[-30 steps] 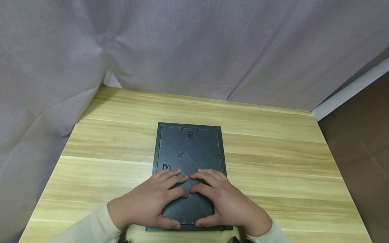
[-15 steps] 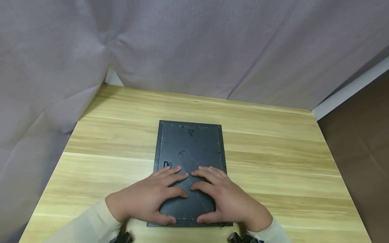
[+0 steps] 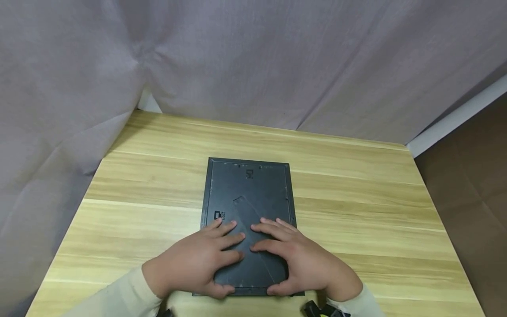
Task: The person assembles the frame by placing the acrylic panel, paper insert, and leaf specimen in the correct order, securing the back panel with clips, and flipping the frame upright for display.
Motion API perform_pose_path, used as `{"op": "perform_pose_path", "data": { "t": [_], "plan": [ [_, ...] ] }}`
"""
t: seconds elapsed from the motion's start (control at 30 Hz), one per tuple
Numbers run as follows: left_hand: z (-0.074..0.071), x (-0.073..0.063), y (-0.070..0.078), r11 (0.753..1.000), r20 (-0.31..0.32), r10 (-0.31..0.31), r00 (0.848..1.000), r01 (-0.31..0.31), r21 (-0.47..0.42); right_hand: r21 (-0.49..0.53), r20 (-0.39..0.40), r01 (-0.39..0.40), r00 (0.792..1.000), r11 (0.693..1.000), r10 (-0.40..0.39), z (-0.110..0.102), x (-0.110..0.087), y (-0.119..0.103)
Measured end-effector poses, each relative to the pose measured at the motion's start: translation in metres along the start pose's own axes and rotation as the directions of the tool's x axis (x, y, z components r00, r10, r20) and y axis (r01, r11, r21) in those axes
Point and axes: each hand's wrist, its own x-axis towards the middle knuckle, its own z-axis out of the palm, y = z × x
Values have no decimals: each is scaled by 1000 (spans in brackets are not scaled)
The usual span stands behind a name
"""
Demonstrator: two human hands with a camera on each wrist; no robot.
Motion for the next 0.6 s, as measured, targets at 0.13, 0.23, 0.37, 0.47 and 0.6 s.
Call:
{"op": "perform_pose_path", "data": {
  "t": [0.13,0.23,0.37,0.47,0.6],
  "plan": [
    [0,0,1,992,-81,115,990,-109,68,11,-1,-1,1000,1000,1,0,0,1],
    [1,-1,3,979,-144,184,972,-169,112,8,-7,6,1000,1000,-6,1,0,1],
    [0,0,5,967,-197,242,950,-220,127,7,-8,7,1000,1000,-7,0,2,0],
    [-1,0,1,963,-200,266,943,-252,94,6,-13,14,1000,1000,-14,-1,1,0],
    [-1,-2,-7,966,-161,254,954,-258,-5,-12,-30,32,999,999,-32,-1,-1,1]
  ]
}}
